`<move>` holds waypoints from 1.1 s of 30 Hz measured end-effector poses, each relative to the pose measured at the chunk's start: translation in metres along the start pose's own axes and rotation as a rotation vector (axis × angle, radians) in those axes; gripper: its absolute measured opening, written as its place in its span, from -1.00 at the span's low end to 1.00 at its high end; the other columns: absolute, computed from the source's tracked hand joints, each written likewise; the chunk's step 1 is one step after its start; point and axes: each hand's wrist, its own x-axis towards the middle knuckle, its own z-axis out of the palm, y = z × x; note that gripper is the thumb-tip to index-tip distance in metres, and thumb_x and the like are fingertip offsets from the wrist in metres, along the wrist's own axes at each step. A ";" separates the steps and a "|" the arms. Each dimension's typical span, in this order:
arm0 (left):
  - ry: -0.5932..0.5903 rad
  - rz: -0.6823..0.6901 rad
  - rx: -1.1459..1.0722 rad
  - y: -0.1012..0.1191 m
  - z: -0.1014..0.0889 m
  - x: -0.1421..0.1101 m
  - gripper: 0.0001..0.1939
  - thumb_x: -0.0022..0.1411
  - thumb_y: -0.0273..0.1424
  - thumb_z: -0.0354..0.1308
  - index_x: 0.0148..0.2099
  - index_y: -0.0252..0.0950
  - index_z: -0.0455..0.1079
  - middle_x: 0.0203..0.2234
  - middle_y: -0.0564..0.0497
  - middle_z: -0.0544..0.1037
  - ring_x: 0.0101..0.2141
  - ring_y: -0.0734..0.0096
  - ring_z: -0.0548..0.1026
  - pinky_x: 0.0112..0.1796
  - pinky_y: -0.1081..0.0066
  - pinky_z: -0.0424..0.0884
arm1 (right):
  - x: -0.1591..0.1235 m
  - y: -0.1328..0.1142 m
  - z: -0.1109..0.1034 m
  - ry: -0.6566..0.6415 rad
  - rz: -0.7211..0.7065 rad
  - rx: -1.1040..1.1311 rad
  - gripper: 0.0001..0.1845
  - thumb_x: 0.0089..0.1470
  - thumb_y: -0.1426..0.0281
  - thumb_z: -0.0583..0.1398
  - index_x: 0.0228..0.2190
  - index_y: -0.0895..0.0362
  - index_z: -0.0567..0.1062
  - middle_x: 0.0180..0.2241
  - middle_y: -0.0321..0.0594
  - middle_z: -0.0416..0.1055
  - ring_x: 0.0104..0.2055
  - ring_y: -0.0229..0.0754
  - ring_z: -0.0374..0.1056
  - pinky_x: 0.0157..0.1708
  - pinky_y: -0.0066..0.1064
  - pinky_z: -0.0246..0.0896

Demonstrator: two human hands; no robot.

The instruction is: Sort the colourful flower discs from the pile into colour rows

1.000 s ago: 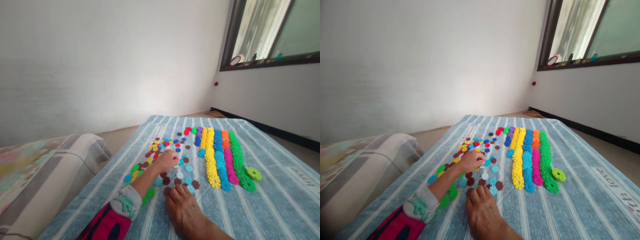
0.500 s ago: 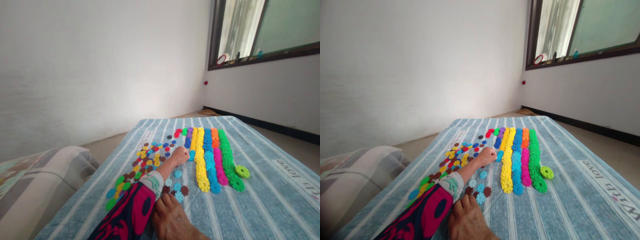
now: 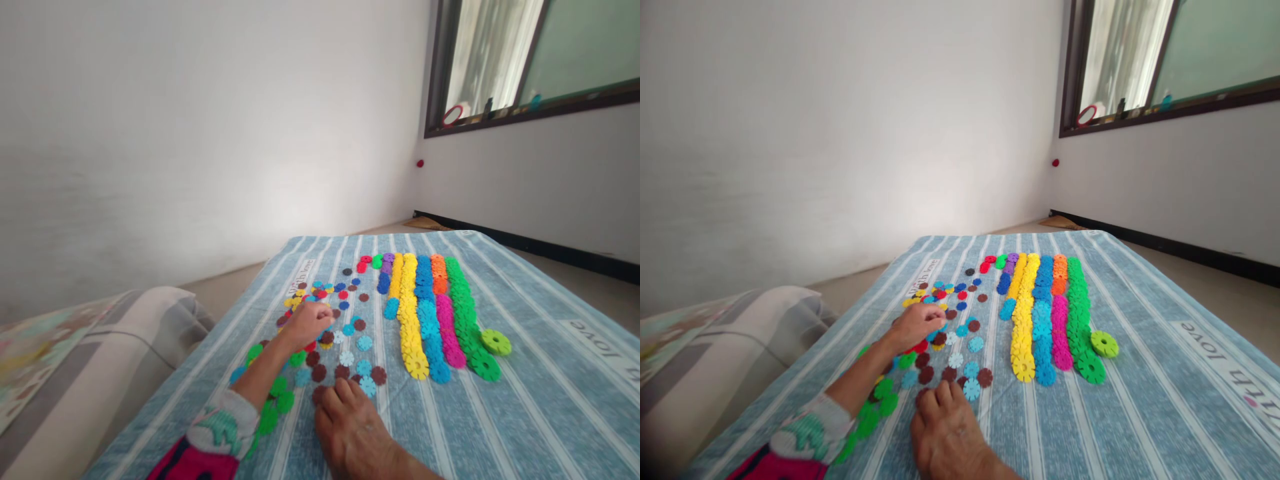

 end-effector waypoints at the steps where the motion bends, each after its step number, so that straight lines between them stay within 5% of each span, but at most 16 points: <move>1: 0.006 -0.034 0.009 -0.013 -0.009 -0.014 -0.73 0.04 -0.28 0.02 -0.42 -0.33 0.48 -0.60 0.08 0.43 -0.51 0.44 0.35 -0.45 0.50 0.21 | -0.001 0.000 -0.001 -0.002 0.001 0.004 -0.89 -0.03 0.51 0.25 -0.38 0.16 0.44 -0.29 -0.12 0.39 -0.30 -0.03 0.21 -0.23 -0.14 0.22; 7: -0.004 -0.248 0.094 -0.082 -0.052 -0.093 -0.69 0.00 -0.24 -0.01 -0.42 -0.34 0.47 -0.60 0.07 0.44 -0.49 0.39 0.36 -0.46 0.48 0.21 | -0.007 -0.001 -0.009 -0.038 0.008 0.059 -0.87 0.01 0.60 0.20 -0.38 0.15 0.42 -0.31 -0.15 0.36 -0.26 -0.03 0.20 -0.20 -0.17 0.21; 12: -0.011 -0.339 0.116 -0.100 -0.063 -0.131 -0.75 -0.03 -0.27 0.02 -0.46 -0.32 0.44 -0.61 0.07 0.44 -0.48 0.37 0.39 -0.45 0.48 0.21 | -0.011 -0.001 -0.011 -0.032 0.009 0.108 -0.84 0.00 0.64 0.19 -0.40 0.15 0.41 -0.32 -0.16 0.35 -0.27 -0.04 0.19 -0.26 -0.20 0.20; 24: 0.045 -0.499 0.160 -0.103 -0.052 -0.126 -0.80 -0.09 -0.38 0.19 -0.34 -0.32 0.46 -0.55 0.12 0.46 -0.42 0.37 0.43 -0.43 0.50 0.19 | -0.013 0.000 -0.010 -0.012 0.011 0.140 -0.83 0.05 0.65 0.18 -0.34 0.17 0.44 -0.32 -0.16 0.35 -0.25 -0.04 0.19 -0.23 -0.21 0.18; 33: 0.101 -0.475 -0.006 -0.109 -0.048 -0.125 -0.90 -0.16 -0.47 0.17 -0.47 -0.33 0.33 -0.67 0.20 0.33 -0.52 0.48 0.31 -0.47 0.51 0.12 | -0.013 0.001 -0.011 0.001 0.009 0.182 -0.84 0.10 0.63 0.15 -0.32 0.16 0.44 -0.34 -0.16 0.35 -0.26 -0.05 0.21 -0.24 -0.21 0.19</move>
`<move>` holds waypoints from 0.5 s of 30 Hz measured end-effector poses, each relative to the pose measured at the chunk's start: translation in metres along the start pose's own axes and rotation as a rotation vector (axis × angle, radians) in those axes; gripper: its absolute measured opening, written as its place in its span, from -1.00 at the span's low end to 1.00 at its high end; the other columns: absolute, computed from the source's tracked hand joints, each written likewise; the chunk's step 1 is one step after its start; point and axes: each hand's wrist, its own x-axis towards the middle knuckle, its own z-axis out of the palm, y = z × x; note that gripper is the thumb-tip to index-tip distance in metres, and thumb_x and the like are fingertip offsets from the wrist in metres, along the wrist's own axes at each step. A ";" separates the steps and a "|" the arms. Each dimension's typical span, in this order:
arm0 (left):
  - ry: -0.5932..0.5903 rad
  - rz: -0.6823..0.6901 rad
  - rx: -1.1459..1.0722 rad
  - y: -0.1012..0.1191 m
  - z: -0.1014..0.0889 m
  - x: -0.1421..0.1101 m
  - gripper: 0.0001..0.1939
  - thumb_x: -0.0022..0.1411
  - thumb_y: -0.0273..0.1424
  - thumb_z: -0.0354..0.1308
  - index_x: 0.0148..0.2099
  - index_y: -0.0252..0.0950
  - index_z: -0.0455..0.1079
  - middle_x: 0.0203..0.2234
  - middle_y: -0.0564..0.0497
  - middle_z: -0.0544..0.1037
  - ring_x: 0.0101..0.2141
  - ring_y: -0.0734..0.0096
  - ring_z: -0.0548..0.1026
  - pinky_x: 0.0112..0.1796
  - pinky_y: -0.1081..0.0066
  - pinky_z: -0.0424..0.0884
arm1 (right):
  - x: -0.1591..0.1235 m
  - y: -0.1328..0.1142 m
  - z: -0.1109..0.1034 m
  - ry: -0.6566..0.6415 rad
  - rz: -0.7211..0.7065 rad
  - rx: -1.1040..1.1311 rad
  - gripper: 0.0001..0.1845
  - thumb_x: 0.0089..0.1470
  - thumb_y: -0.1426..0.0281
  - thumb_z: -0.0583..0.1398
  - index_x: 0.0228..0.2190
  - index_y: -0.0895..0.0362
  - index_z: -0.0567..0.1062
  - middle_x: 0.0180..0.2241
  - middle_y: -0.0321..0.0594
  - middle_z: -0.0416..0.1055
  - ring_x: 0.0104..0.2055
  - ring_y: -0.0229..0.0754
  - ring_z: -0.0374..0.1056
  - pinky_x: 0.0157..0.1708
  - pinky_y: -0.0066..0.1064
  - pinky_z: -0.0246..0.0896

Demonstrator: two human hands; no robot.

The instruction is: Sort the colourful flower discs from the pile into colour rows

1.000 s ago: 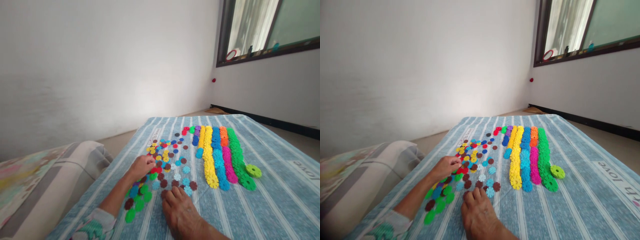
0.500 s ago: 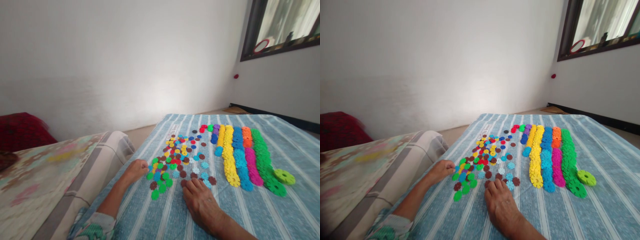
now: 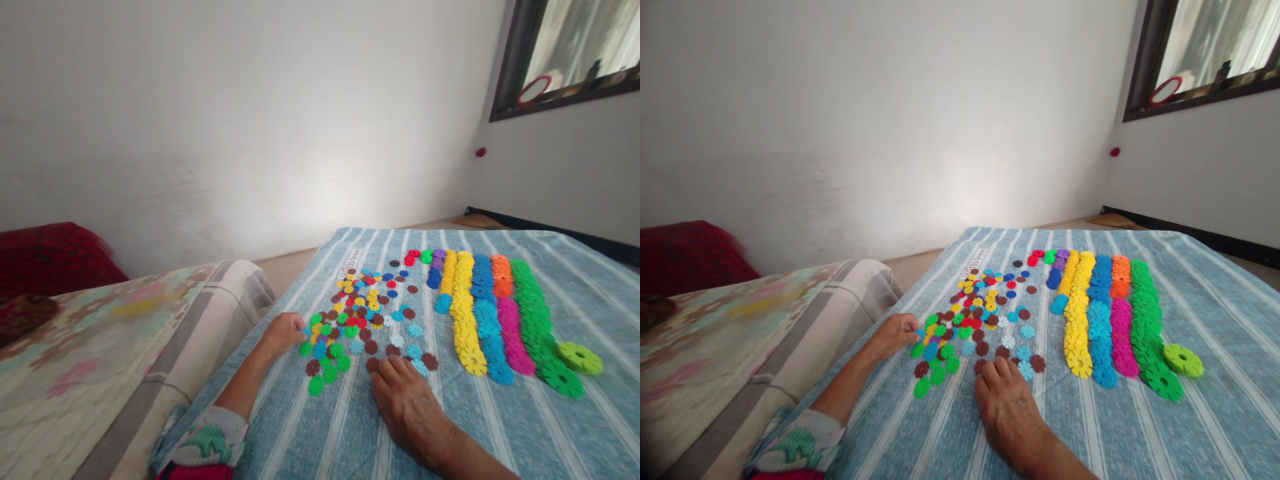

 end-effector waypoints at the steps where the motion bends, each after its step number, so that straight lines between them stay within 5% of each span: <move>1: 0.001 0.002 -0.032 -0.001 0.000 0.000 -0.90 -0.15 -0.47 0.16 -0.48 -0.33 0.32 -0.67 0.20 0.32 -0.53 0.49 0.30 -0.48 0.51 0.12 | 0.000 0.000 -0.001 0.003 -0.001 0.002 -0.84 0.09 0.64 0.15 -0.33 0.17 0.44 -0.33 -0.16 0.36 -0.25 -0.04 0.22 -0.22 -0.20 0.19; 15: -0.169 0.033 -0.431 0.025 -0.004 -0.033 -0.78 -0.28 -0.32 0.23 -0.51 -0.31 0.34 -0.70 0.18 0.35 -0.59 0.53 0.27 -0.51 0.51 0.14 | -0.001 0.000 -0.001 0.015 -0.011 0.018 -0.81 0.10 0.66 0.13 -0.29 0.18 0.45 -0.32 -0.13 0.36 -0.22 -0.01 0.23 -0.19 -0.17 0.21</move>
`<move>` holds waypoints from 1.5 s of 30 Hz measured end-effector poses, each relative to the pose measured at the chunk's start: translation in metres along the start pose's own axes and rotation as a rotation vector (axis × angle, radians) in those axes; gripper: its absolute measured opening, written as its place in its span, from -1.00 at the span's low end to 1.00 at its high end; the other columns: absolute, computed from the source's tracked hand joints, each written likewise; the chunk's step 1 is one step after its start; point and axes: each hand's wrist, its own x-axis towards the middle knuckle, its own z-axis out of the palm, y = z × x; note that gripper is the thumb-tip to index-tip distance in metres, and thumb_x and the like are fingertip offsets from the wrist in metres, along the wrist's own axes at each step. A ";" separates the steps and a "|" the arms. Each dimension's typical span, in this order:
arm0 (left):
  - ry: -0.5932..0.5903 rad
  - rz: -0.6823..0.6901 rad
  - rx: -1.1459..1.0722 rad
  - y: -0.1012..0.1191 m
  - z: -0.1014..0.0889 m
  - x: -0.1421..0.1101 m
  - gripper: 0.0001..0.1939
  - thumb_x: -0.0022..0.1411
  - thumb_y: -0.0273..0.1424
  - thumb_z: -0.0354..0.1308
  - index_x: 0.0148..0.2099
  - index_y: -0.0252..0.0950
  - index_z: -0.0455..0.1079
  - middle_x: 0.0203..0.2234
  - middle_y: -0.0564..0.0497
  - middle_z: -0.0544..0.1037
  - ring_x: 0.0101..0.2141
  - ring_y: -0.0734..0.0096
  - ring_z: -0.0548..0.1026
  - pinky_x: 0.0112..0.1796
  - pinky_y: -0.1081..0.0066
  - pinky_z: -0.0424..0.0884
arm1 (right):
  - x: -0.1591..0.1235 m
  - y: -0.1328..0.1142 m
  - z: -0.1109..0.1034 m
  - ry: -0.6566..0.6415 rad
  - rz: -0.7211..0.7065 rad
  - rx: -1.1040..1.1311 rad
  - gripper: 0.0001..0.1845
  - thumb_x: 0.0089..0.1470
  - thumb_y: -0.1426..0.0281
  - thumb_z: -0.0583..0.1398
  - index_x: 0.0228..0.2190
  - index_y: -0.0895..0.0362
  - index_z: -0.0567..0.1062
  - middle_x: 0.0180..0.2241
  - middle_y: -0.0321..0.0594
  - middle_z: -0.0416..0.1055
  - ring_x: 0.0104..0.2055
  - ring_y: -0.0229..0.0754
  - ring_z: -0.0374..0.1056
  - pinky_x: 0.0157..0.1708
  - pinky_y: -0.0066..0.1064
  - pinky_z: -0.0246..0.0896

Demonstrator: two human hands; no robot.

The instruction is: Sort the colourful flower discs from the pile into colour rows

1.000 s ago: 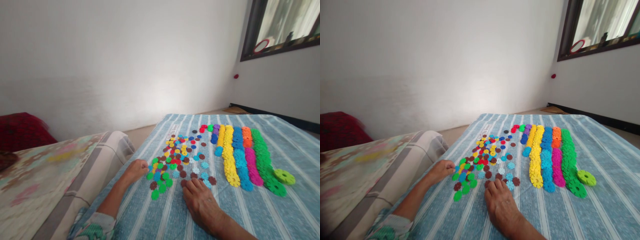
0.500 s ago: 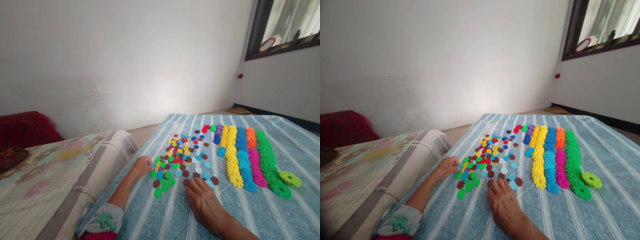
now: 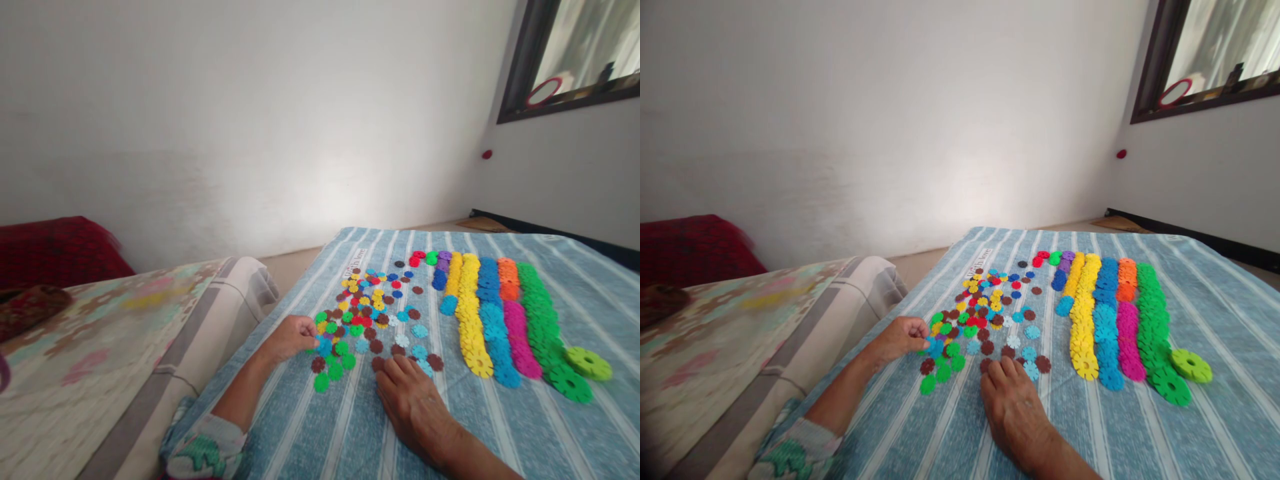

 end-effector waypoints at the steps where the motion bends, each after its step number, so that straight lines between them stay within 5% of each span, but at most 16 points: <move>1: -0.008 0.004 0.003 0.001 0.002 0.000 -0.78 -0.27 -0.32 0.23 -0.52 -0.31 0.34 -0.70 0.18 0.35 -0.59 0.54 0.27 -0.52 0.51 0.14 | 0.000 0.000 0.000 -0.007 0.003 -0.005 -0.81 0.10 0.65 0.13 -0.29 0.17 0.45 -0.32 -0.13 0.36 -0.23 -0.02 0.23 -0.20 -0.18 0.21; 8: -0.092 0.125 0.086 0.022 0.031 0.026 -0.85 -0.18 -0.35 0.17 -0.50 -0.31 0.35 -0.69 0.16 0.34 -0.59 0.52 0.27 -0.52 0.51 0.15 | 0.005 -0.002 -0.001 -0.061 0.008 -0.095 -0.85 0.05 0.63 0.17 -0.35 0.18 0.44 -0.28 -0.11 0.38 -0.23 0.00 0.22 -0.23 -0.16 0.23; 14: -0.144 0.391 0.273 0.077 0.105 0.079 -0.92 -0.11 -0.46 0.13 -0.48 -0.34 0.43 -0.64 0.12 0.41 -0.53 0.49 0.35 -0.48 0.51 0.21 | 0.010 0.000 0.000 -0.078 0.003 -0.151 -0.92 0.04 0.56 0.20 -0.39 0.16 0.43 -0.27 -0.13 0.39 -0.26 -0.03 0.22 -0.25 -0.18 0.23; 18: -0.141 0.453 0.379 0.111 0.156 0.110 -0.87 -0.10 -0.51 0.13 -0.45 -0.35 0.50 -0.62 0.09 0.47 -0.51 0.45 0.41 -0.46 0.50 0.25 | 0.011 0.001 0.004 -0.071 0.008 -0.197 -0.96 0.04 0.50 0.22 -0.38 0.16 0.44 -0.33 -0.12 0.38 -0.29 -0.03 0.22 -0.29 -0.18 0.23; 24: -0.116 0.510 0.443 0.136 0.201 0.142 -0.81 -0.11 -0.60 0.11 -0.45 -0.34 0.54 -0.55 0.04 0.54 -0.45 0.40 0.45 -0.39 0.48 0.30 | 0.014 0.003 0.013 -0.013 0.001 -0.178 -0.93 0.00 0.47 0.25 -0.38 0.15 0.46 -0.35 -0.14 0.37 -0.29 -0.01 0.23 -0.28 -0.14 0.22; 33: -0.089 0.535 0.533 0.145 0.216 0.155 -0.79 -0.07 -0.59 0.11 -0.41 -0.34 0.56 -0.48 -0.01 0.59 -0.37 0.34 0.49 -0.32 0.46 0.32 | 0.015 0.006 0.025 0.033 0.011 -0.120 -0.92 0.06 0.47 0.23 -0.32 0.16 0.48 -0.25 -0.11 0.40 -0.22 0.02 0.24 -0.28 -0.13 0.21; 45: -0.044 0.461 0.544 0.135 0.205 0.151 -0.75 -0.04 -0.58 0.11 -0.31 -0.36 0.57 -0.44 -0.06 0.60 -0.35 0.30 0.50 -0.33 0.44 0.33 | 0.014 0.006 0.022 -0.019 -0.002 -0.152 -0.96 0.02 0.46 0.25 -0.39 0.15 0.48 -0.35 -0.13 0.39 -0.28 0.00 0.25 -0.32 -0.15 0.23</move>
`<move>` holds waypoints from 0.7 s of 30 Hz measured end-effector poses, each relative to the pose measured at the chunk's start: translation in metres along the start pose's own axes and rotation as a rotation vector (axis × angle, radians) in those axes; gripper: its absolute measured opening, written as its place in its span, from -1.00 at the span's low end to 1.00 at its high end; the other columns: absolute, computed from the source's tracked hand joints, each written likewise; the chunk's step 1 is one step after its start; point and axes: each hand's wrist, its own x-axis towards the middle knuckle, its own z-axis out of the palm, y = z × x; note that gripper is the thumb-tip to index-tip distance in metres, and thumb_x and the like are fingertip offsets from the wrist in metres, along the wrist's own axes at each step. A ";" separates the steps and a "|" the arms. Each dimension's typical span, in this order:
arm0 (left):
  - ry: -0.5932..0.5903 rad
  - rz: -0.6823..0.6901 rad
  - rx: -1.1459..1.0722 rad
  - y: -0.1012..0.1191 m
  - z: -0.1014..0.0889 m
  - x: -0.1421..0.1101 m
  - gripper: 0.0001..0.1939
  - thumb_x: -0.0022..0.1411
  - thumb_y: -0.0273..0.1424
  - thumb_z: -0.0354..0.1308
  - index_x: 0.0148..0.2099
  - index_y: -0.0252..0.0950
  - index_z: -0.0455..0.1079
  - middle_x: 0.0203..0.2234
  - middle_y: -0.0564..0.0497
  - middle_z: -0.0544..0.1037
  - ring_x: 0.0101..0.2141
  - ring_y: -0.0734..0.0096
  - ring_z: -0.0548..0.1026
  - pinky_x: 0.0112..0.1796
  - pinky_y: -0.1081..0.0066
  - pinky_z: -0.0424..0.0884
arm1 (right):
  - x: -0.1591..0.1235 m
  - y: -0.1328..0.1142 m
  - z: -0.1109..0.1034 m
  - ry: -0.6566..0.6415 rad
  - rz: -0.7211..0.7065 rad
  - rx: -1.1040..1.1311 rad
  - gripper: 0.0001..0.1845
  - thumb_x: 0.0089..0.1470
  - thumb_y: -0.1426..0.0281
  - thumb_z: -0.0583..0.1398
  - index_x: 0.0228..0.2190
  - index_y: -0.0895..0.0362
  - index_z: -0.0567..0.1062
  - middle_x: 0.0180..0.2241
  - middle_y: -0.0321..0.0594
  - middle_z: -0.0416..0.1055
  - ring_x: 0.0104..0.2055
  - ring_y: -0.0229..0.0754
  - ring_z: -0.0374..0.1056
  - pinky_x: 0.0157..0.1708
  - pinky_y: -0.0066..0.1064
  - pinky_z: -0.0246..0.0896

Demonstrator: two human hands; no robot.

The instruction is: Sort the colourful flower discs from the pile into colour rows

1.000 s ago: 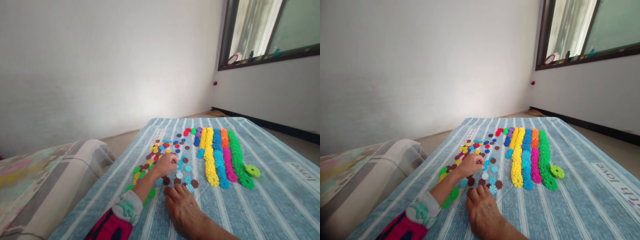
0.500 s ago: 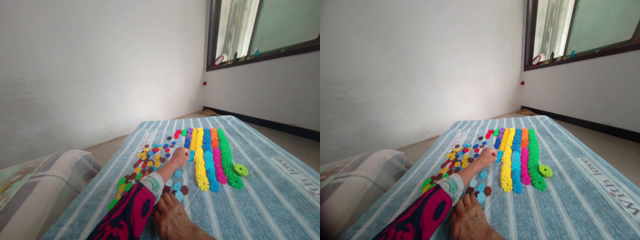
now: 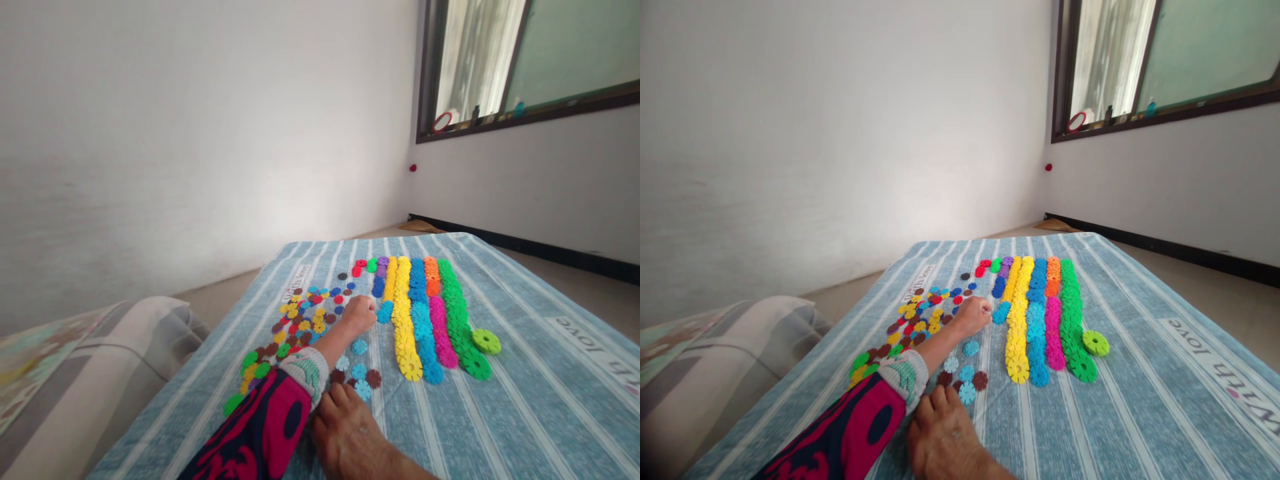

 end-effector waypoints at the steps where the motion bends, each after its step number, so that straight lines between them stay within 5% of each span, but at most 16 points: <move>1: -0.005 0.005 -0.006 0.000 0.002 0.000 -0.76 -0.05 -0.58 0.12 -0.32 -0.36 0.57 -0.45 -0.05 0.59 -0.36 0.31 0.50 -0.34 0.45 0.33 | -0.001 0.001 0.002 0.001 -0.010 0.008 -0.98 0.04 0.46 0.25 -0.41 0.15 0.48 -0.33 -0.12 0.40 -0.26 0.01 0.26 -0.29 -0.13 0.23; 6: -0.004 0.028 -0.040 0.007 0.010 0.003 -0.77 -0.08 -0.61 0.09 -0.42 -0.35 0.55 -0.50 -0.02 0.58 -0.37 0.33 0.50 -0.33 0.47 0.33 | -0.002 0.001 0.011 0.083 -0.008 0.038 -0.86 0.09 0.46 0.23 -0.25 0.15 0.50 -0.18 -0.05 0.43 -0.11 0.06 0.24 -0.11 -0.06 0.19; 10: 0.010 0.029 -0.071 0.010 0.009 -0.001 -0.75 -0.09 -0.61 0.07 -0.40 -0.35 0.56 -0.47 -0.04 0.59 -0.35 0.31 0.51 -0.29 0.45 0.35 | -0.002 -0.003 0.006 0.123 0.012 0.052 -0.74 0.02 0.50 0.27 -0.18 0.16 0.48 -0.17 -0.08 0.45 -0.15 0.05 0.25 -0.15 -0.08 0.21; 16: 0.062 -0.004 -0.127 -0.006 -0.012 -0.020 -0.73 -0.01 -0.54 0.05 -0.30 -0.38 0.56 -0.44 -0.06 0.59 -0.37 0.33 0.49 -0.32 0.45 0.35 | -0.003 -0.004 -0.004 0.039 -0.002 -0.031 -0.88 -0.05 0.50 0.28 -0.39 0.14 0.46 -0.38 -0.14 0.40 -0.31 -0.01 0.23 -0.24 -0.13 0.22; 21: 0.093 -0.031 -0.149 -0.035 -0.036 -0.050 -0.80 0.01 -0.49 0.06 -0.38 -0.36 0.53 -0.55 0.03 0.51 -0.44 0.40 0.43 -0.39 0.49 0.30 | -0.005 -0.003 -0.001 0.081 0.000 -0.033 -0.83 -0.10 0.50 0.31 -0.43 0.13 0.42 -0.29 -0.15 0.40 -0.31 -0.03 0.20 -0.30 -0.18 0.22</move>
